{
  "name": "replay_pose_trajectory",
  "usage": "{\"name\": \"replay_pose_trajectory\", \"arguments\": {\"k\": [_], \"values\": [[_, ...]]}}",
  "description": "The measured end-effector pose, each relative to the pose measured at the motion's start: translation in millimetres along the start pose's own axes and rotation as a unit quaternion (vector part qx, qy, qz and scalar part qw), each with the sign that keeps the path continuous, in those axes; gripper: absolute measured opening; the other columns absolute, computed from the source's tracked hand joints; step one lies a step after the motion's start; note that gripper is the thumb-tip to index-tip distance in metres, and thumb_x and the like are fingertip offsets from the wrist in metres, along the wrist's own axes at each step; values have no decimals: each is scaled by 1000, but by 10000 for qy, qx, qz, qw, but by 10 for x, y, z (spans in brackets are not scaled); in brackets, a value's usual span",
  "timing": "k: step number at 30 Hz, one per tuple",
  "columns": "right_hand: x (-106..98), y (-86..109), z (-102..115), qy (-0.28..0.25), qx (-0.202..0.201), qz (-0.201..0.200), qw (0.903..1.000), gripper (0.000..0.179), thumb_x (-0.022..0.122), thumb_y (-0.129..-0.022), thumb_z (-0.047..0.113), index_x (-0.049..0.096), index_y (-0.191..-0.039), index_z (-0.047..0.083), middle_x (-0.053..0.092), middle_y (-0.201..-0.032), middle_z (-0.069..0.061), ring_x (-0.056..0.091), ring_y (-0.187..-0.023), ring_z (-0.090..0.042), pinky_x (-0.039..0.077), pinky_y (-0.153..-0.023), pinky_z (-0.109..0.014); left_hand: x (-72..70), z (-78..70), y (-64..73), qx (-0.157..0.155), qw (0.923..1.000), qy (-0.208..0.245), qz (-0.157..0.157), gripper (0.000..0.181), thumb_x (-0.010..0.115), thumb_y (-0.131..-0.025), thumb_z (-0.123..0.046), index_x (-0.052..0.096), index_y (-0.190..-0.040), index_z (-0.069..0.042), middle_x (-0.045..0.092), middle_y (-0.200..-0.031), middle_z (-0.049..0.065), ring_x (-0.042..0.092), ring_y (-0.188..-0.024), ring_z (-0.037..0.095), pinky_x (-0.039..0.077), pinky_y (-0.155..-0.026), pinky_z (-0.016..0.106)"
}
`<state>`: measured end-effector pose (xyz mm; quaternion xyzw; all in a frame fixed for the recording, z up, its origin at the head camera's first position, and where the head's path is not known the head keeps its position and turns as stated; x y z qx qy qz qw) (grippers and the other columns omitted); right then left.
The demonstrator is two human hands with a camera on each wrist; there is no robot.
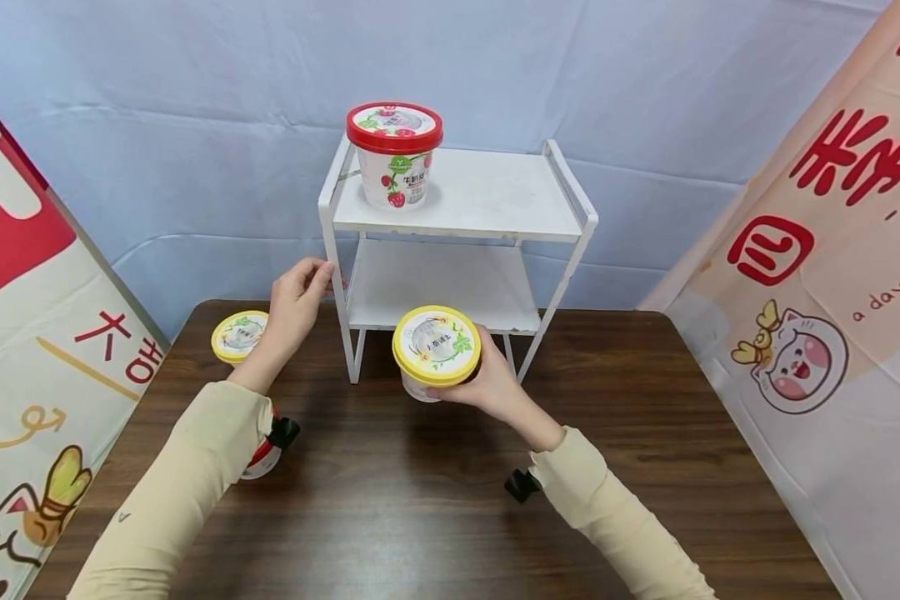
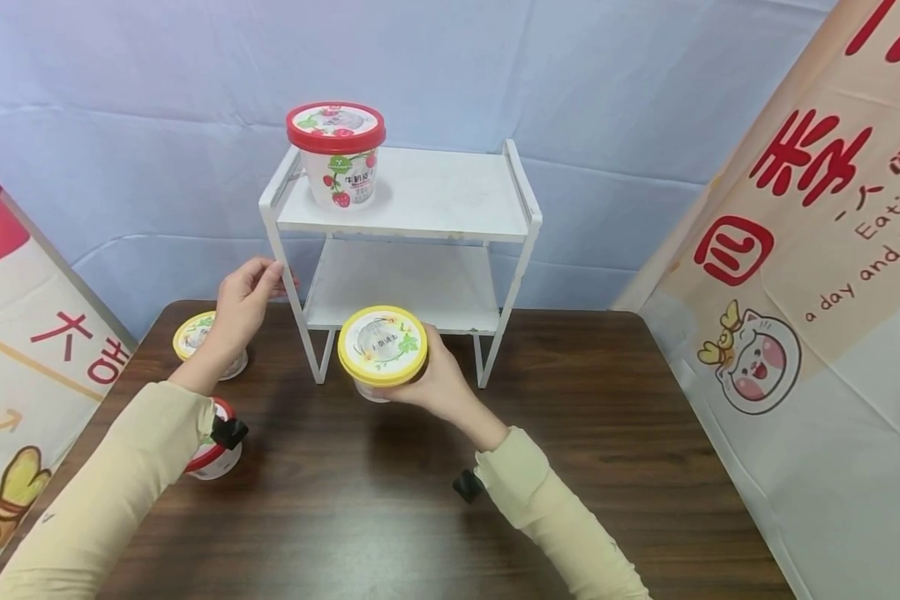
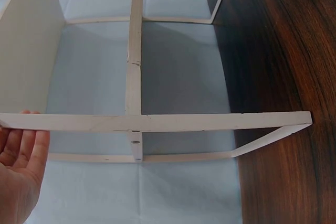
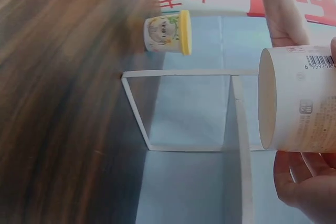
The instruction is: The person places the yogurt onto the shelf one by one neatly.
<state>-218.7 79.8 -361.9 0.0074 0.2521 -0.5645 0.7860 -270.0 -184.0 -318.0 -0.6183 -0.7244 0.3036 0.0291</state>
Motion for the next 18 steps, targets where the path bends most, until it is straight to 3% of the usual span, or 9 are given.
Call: {"name": "replay_pose_trajectory", "arguments": {"k": [5, 18], "values": [[-10, -62, 53, -123, -57, -12, 9999, 93, 86, -58, 11, 32, -134, 12, 47, -124, -5, 44, -116, -19, 34, -100, -43, 2, -8, 4, 1, 10000, -9, 20, 35, 46, -96, -25, 59, -97, 8, 66, -93, 22, 57, -73, -1, 50, -70, 14], [-22, -198, 154, -455, -95, -76, 9989, 93, 84, -61, 7, 29, -136, 12, 48, -125, -5, 45, -115, -17, 35, -100, -40, 3, 9, -2, 1, 10000, 63, 18, 35, 47, -96, -25, 59, -97, 8, 66, -93, 23, 57, -73, -1, 50, -69, 13]]}}
Point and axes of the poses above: each hand's wrist, its own y-axis away from the middle knuckle, its own x-axis out of the palm, z = x × y, the point moved 4 cm from there along -y, towards the middle knuckle
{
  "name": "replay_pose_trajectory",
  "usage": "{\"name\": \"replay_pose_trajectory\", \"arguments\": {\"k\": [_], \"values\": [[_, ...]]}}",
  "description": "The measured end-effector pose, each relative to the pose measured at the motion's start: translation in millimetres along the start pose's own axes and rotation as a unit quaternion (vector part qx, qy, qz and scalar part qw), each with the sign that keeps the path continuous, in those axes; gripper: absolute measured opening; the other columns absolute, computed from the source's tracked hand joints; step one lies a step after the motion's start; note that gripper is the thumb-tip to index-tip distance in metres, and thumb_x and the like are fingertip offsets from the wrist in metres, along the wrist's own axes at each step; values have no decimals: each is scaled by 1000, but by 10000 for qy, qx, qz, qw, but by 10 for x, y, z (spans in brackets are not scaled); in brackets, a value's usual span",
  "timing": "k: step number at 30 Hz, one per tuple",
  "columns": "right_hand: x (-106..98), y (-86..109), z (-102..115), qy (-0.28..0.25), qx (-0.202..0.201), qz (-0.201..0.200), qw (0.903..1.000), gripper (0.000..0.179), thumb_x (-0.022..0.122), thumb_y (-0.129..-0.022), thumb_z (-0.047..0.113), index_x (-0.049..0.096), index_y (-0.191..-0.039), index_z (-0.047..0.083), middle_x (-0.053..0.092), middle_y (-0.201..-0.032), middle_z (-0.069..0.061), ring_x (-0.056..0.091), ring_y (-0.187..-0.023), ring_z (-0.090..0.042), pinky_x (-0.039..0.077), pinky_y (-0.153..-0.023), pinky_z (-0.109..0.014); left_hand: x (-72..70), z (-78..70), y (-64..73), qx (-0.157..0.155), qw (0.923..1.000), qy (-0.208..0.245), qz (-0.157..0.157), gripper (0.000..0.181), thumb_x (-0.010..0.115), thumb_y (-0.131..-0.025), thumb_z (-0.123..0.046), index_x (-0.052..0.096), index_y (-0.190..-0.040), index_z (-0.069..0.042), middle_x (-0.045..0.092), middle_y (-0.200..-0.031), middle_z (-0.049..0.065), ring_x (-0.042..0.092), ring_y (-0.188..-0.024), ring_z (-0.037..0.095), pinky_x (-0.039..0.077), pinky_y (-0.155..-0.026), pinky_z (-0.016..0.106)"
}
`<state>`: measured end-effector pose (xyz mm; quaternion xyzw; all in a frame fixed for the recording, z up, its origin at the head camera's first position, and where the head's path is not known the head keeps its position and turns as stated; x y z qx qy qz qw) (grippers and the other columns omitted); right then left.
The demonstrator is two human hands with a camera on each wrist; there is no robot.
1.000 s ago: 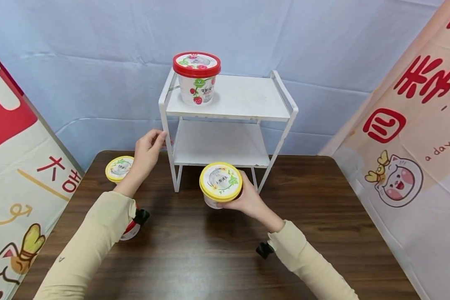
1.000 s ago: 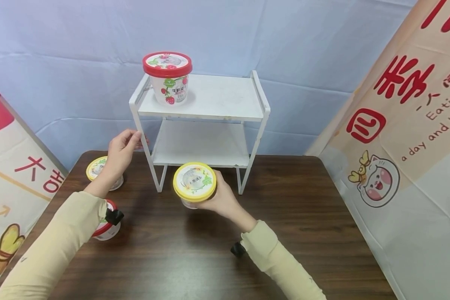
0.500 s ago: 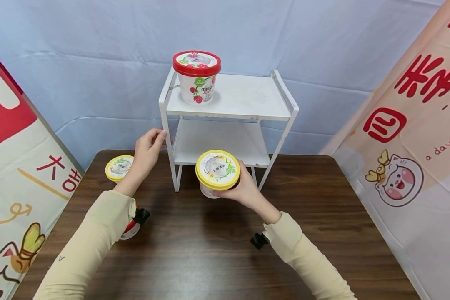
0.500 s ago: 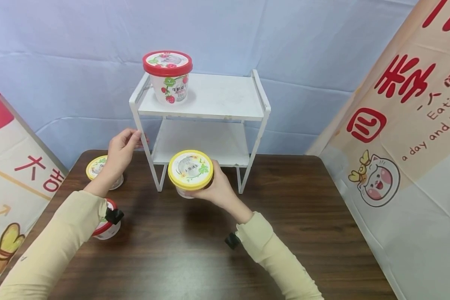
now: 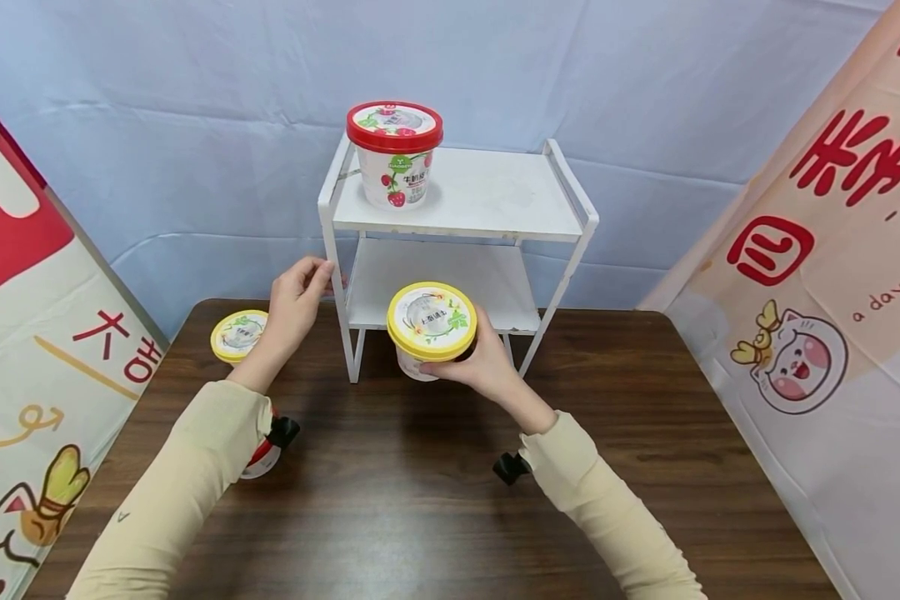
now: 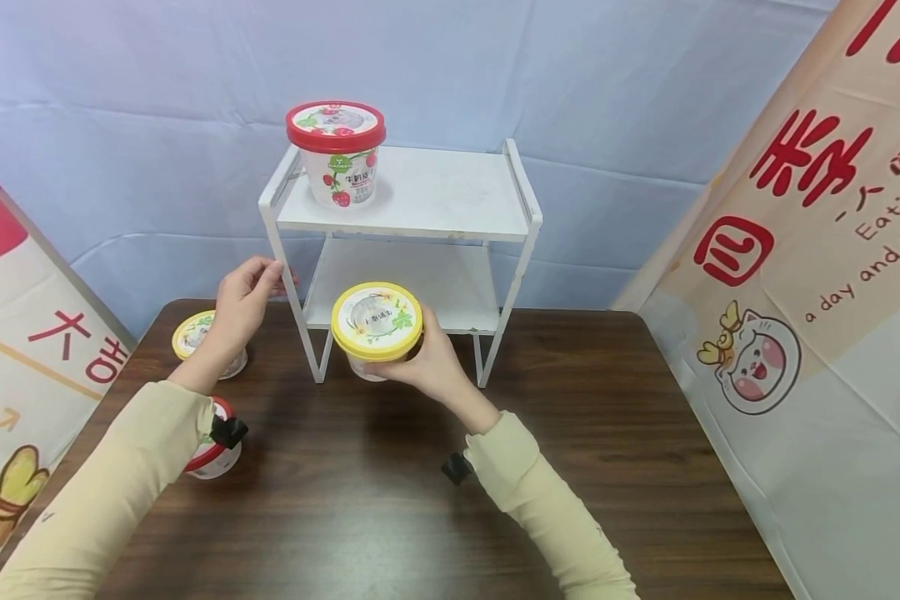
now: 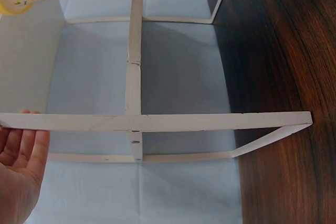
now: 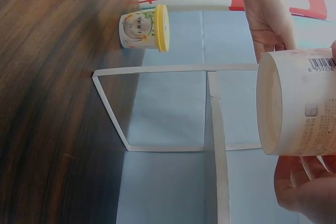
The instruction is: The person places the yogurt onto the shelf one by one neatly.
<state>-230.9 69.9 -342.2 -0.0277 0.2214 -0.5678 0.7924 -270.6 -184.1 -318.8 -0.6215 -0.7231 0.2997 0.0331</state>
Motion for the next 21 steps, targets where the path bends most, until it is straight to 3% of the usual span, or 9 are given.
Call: {"name": "replay_pose_trajectory", "arguments": {"k": [21], "values": [[12, -232, 51, 126, -81, -253, 9996, 93, 85, -61, 11, 31, -136, 10, 43, -128, -7, 42, -114, -19, 37, -96, -41, -2, 3, -3, -4, 9999, -140, -56, 33, 47, -96, -24, 59, -96, 7, 66, -91, 21, 57, -72, 2, 49, -68, 12]]}}
Point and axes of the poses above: each hand's wrist, its own y-axis away from the middle knuckle, its own x-axis out of the palm, z = x × y, the point moved 4 cm from there along -y, towards the middle knuckle
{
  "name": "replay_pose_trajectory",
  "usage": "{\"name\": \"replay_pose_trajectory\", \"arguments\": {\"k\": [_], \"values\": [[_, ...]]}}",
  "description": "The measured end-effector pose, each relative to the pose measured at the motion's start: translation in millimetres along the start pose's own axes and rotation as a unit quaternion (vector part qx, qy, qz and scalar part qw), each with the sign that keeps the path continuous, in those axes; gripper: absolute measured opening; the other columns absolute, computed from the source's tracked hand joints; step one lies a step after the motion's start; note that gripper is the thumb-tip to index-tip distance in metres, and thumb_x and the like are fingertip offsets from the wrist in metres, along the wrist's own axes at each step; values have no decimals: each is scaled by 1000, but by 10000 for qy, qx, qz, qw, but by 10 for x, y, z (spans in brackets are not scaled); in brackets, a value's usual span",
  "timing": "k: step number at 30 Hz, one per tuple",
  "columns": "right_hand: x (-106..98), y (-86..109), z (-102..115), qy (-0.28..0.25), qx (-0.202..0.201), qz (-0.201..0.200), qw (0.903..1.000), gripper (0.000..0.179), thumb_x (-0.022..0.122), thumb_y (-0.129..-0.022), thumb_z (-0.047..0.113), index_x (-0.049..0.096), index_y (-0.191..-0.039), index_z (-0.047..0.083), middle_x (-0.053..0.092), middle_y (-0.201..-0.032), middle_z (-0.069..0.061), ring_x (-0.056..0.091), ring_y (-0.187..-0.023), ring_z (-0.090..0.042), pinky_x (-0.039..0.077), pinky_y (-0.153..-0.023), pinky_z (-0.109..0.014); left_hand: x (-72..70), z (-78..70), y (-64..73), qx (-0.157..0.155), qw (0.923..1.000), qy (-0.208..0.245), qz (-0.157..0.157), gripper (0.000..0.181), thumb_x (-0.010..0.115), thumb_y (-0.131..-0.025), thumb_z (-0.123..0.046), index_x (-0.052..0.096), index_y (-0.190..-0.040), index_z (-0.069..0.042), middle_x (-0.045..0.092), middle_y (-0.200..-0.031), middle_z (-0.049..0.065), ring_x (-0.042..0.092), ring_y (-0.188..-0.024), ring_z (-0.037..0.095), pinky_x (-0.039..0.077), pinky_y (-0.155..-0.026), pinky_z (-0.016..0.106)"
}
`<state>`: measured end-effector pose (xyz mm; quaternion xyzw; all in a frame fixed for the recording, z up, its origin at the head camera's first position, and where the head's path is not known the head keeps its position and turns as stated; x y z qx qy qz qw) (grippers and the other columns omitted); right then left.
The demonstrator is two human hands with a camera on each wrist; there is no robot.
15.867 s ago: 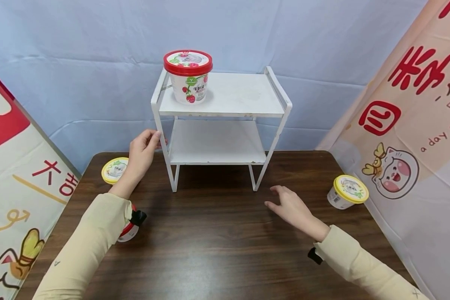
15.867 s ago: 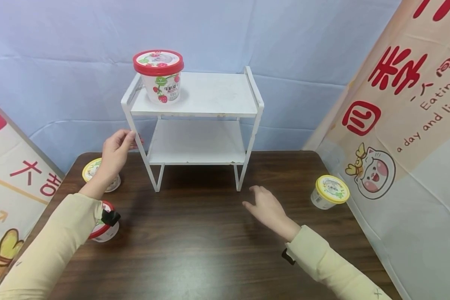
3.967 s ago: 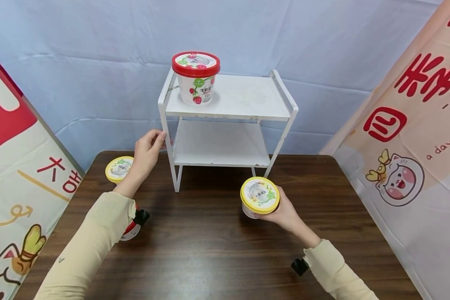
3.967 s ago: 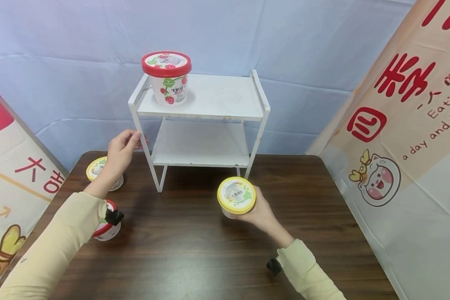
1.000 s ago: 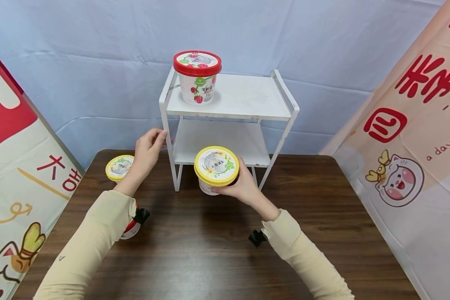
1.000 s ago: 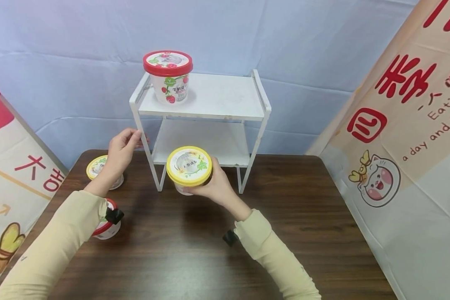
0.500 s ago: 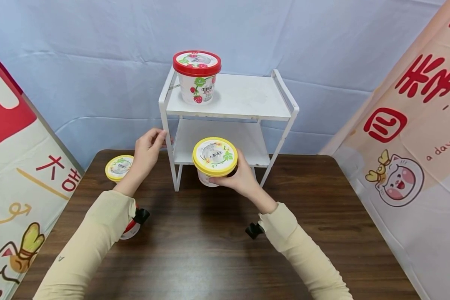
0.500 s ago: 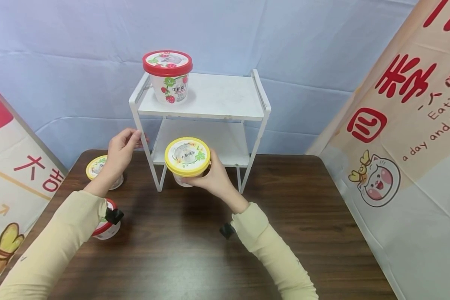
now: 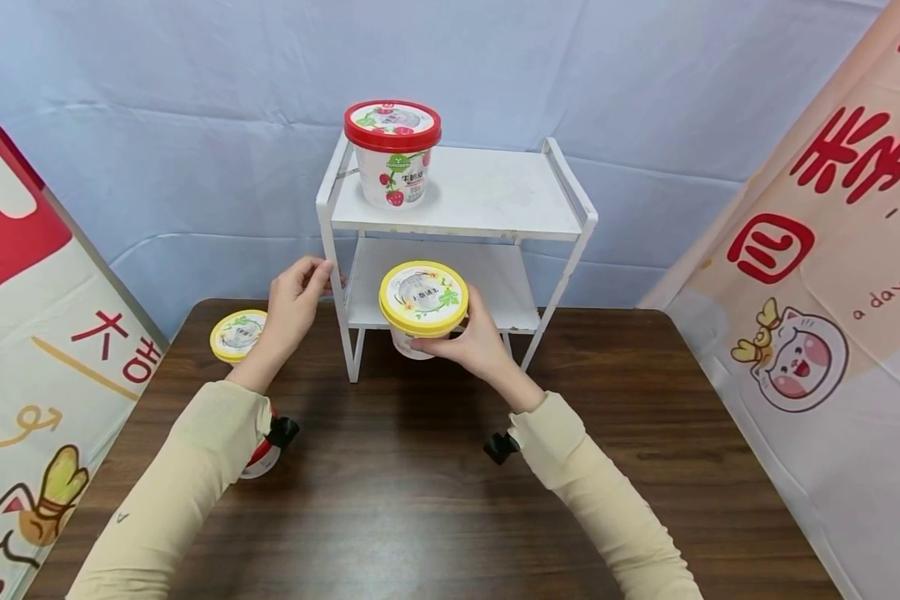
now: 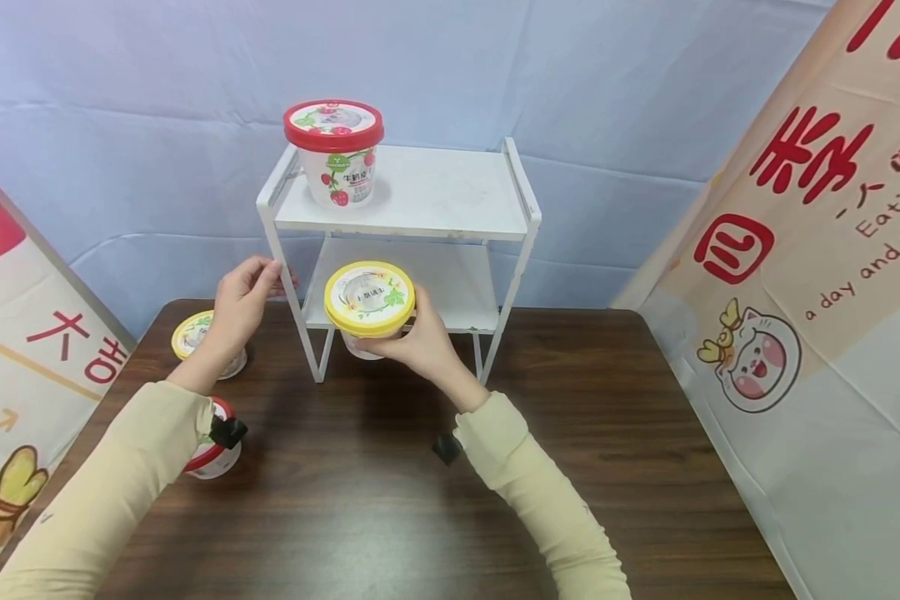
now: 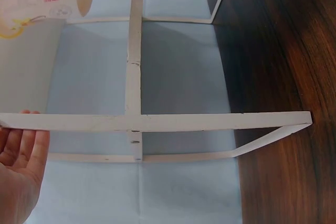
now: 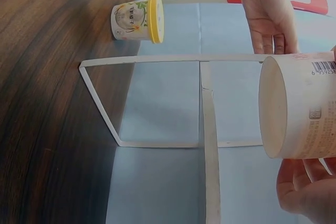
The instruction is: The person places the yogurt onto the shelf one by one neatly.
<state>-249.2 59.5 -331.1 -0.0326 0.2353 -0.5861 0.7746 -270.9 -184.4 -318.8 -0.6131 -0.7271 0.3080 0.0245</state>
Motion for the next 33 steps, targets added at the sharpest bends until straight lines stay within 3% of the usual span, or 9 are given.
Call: {"name": "replay_pose_trajectory", "arguments": {"k": [11, 19, 23, 28, 31, 33], "values": [[73, -156, -36, -80, 140, -204, 9997, 87, 83, -62, 10, 32, -132, 5, 44, -125, -8, 43, -113, -18, 42, -92, -36, -23, -49, 20, -63, 9999, -123, -1, 33, 48, -95, -25, 60, -96, 5, 66, -90, 19, 59, -72, 7, 48, -67, 12], [124, -274, -88, 15, 203, -315, 9993, 88, 84, -62, 12, 32, -131, 4, 43, -126, -9, 42, -114, -19, 42, -92, -36, -47, -364, 101, -57, 9999, -105, 1, 28, 46, -96, -13, 58, -96, 12, 63, -92, 27, 57, -72, 4, 46, -67, 9], [157, -323, -95, 19, 273, -285, 9992, 88, 84, -63, 12, 31, -132, 4, 42, -128, -10, 42, -115, -19, 42, -92, -35, -46, -389, 108, -47, 9999, -111, -2, 28, 47, -96, -13, 58, -96, 12, 64, -91, 26, 58, -72, 8, 46, -67, 8], [185, -305, 95, 31, 423, -250, 9988, 86, 81, -65, 7, 29, -133, 0, 40, -130, -16, 41, -117, -25, 41, -94, -39, -40, -390, 109, -5, 10000, 24, 33, 28, 47, -96, -14, 58, -95, 12, 64, -91, 26, 58, -72, 6, 47, -67, 9], [204, -359, 3, 75, 474, -291, 9984, 89, 82, -64, 11, 28, -134, 1, 41, -130, -15, 41, -117, -25, 41, -94, -38, -36, -385, 105, 2, 10000, 52, 27, 27, 47, -96, -13, 58, -95, 12, 64, -91, 26, 58, -71, 5, 47, -67, 9], [222, -407, -108, 80, 451, -329, 9984, 90, 84, -63, 15, 28, -133, 4, 41, -129, -12, 42, -117, -22, 42, -95, -36, -23, -269, 77, 5, 10000, 78, 26, 29, 47, -96, -17, 59, -95, 10, 64, -91, 25, 58, -71, 3, 48, -68, 10]]}}
Point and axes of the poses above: each hand's wrist, its own y-axis away from the middle knuckle, its own x-axis out of the palm, z = x × y, the point moved 4 cm from there along -y, towards the middle knuckle
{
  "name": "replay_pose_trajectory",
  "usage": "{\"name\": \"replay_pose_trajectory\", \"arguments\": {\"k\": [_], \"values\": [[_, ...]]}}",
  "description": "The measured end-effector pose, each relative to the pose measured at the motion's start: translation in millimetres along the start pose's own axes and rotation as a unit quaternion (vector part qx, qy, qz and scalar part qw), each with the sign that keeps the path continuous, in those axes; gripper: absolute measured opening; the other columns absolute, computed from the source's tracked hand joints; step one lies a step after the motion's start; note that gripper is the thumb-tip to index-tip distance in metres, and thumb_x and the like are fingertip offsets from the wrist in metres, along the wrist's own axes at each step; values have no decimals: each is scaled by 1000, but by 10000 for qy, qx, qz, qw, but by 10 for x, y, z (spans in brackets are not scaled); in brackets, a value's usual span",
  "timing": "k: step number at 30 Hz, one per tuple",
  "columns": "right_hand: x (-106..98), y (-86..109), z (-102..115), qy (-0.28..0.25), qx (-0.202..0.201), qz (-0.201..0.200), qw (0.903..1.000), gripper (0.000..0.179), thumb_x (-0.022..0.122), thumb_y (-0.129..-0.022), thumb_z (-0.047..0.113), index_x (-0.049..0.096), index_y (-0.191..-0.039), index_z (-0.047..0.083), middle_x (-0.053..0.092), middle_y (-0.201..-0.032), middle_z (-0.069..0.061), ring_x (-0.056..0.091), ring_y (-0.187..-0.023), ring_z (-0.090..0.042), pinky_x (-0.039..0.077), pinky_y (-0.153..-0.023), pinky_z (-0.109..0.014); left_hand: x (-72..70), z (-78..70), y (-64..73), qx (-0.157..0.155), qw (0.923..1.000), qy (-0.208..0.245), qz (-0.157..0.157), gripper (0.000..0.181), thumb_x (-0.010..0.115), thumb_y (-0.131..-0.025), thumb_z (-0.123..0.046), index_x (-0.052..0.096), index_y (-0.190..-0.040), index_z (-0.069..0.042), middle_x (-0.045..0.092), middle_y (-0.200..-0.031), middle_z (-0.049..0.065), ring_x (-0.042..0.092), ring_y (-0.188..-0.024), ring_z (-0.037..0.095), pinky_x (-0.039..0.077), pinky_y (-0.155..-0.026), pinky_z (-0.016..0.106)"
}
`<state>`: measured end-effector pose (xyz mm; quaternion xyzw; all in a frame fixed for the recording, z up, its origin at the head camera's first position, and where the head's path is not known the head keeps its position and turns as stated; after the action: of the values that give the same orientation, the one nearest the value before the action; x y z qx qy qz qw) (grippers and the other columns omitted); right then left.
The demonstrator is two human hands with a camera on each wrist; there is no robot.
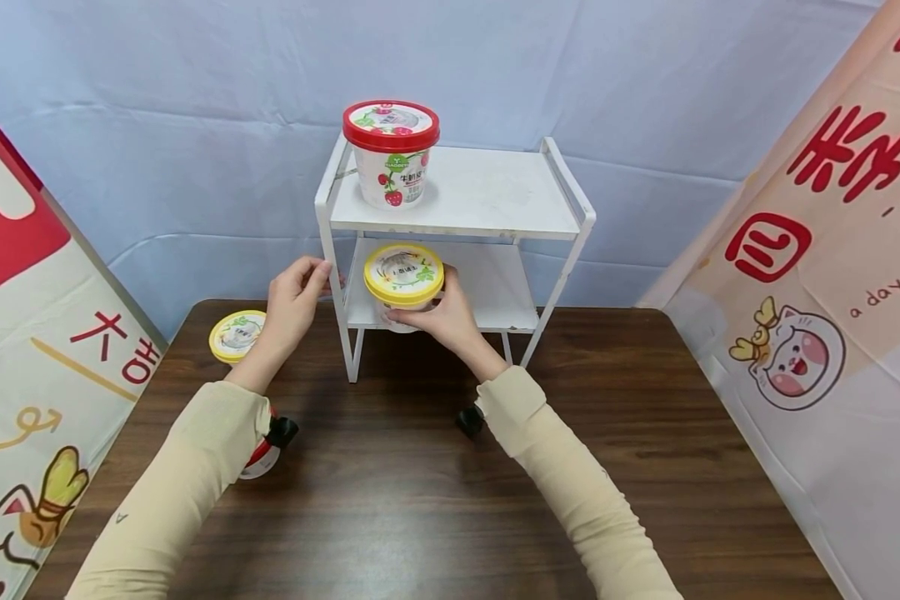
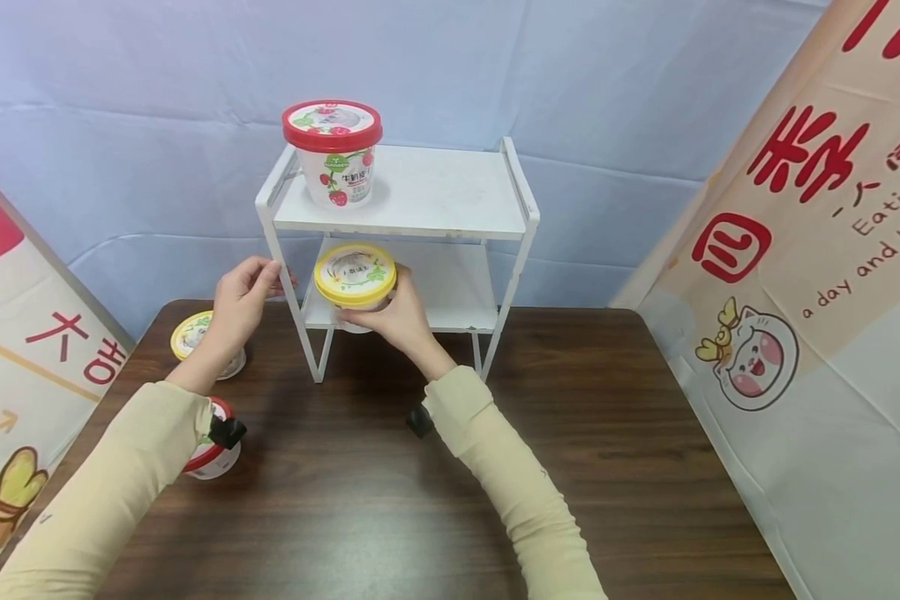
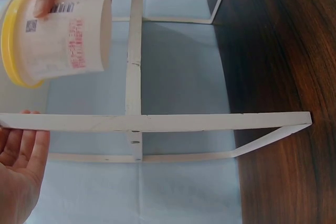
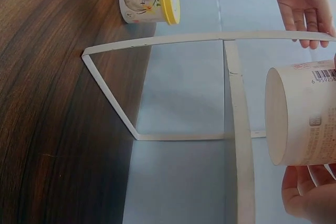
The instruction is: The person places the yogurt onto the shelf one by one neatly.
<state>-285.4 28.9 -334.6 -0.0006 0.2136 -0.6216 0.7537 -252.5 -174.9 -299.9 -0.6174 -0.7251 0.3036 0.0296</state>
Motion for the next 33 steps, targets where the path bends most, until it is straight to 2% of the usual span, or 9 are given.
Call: {"name": "replay_pose_trajectory", "arguments": {"k": [2, 5, 7, 10, 12, 15, 19, 33], "values": [[23, -52, -103, 17, -18, -36, 10000, 91, 85, -62, 19, 29, -133, 6, 42, -128, -9, 42, -117, -19, 42, -94, -34, 10, 104, -25, -12, 10000, 37, 8, 32, 48, -96, -21, 59, -96, 8, 65, -91, 23, 58, -72, 1, 51, -70, 16], [51, -74, -128, 94, 56, -45, 9999, 92, 85, -62, 20, 29, -133, 7, 42, -127, -7, 42, -117, -17, 42, -95, -34, 15, 194, -52, -41, 10000, 72, 24, 33, 48, -95, -25, 60, -96, 6, 65, -91, 21, 58, -73, 1, 53, -75, 31], [61, -89, -138, 136, 116, -37, 9998, 93, 85, -62, 21, 28, -133, 7, 42, -127, -7, 42, -117, -18, 42, -95, -34, 6, 99, -32, -54, 10000, 60, 39, 31, 47, -96, -21, 59, -96, 8, 65, -91, 23, 58, -73, 3, 52, -76, 39], [75, -112, -162, 185, 169, -35, 9997, 93, 85, -62, 22, 27, -134, 7, 41, -128, -7, 42, -118, -18, 42, -95, -33, 2, -41, 4, -65, 9999, 69, 71, 29, 47, -96, -16, 58, -97, 11, 64, -92, 26, 59, -73, 6, 51, -77, 45], [84, -129, -181, 196, 190, -47, 9996, 93, 85, -63, 23, 27, -134, 7, 41, -128, -8, 42, -118, -18, 42, -96, -33, 2, -91, 19, -63, 10000, 17, 68, 29, 46, -96, -15, 58, -97, 12, 64, -93, 27, 58, -73, 5, 51, -77, 43], [103, -158, -214, 199, 202, -62, 9996, 93, 84, -63, 23, 26, -134, 7, 40, -129, -8, 41, -119, -18, 40, -98, -31, -1, -111, 24, -51, 10000, -53, 30, 28, 46, -96, -13, 58, -96, 12, 64, -92, 27, 57, -71, 3, 53, -73, 29], [133, -197, -250, 217, 198, -93, 9995, 95, 84, -63, 22, 25, -135, 7, 39, -130, -8, 40, -120, -18, 37, -100, -30, -5, -107, 21, -8, 10000, -7, -7, 27, 46, -96, -11, 57, -95, 14, 63, -91, 28, 56, -70, 0, 47, -67, 9], [211, -302, -261, 329, 317, -177, 9988, 95, 84, -64, 25, 25, -136, 5, 39, -130, -10, 42, -120, -20, 39, -99, -28, 4, -88, 14, 7, 9998, 195, 13, 28, 46, -96, -10, 56, -95, 15, 63, -92, 30, 56, -71, -2, 47, -67, 8]]}}
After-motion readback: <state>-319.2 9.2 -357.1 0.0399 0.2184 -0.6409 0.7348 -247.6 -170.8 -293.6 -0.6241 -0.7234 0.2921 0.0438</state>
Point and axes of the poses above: each hand's wrist, its own y-axis away from the middle knuckle, its own x-axis out of the palm, z = x × y, the point moved 4 cm from there along -y, towards the middle knuckle
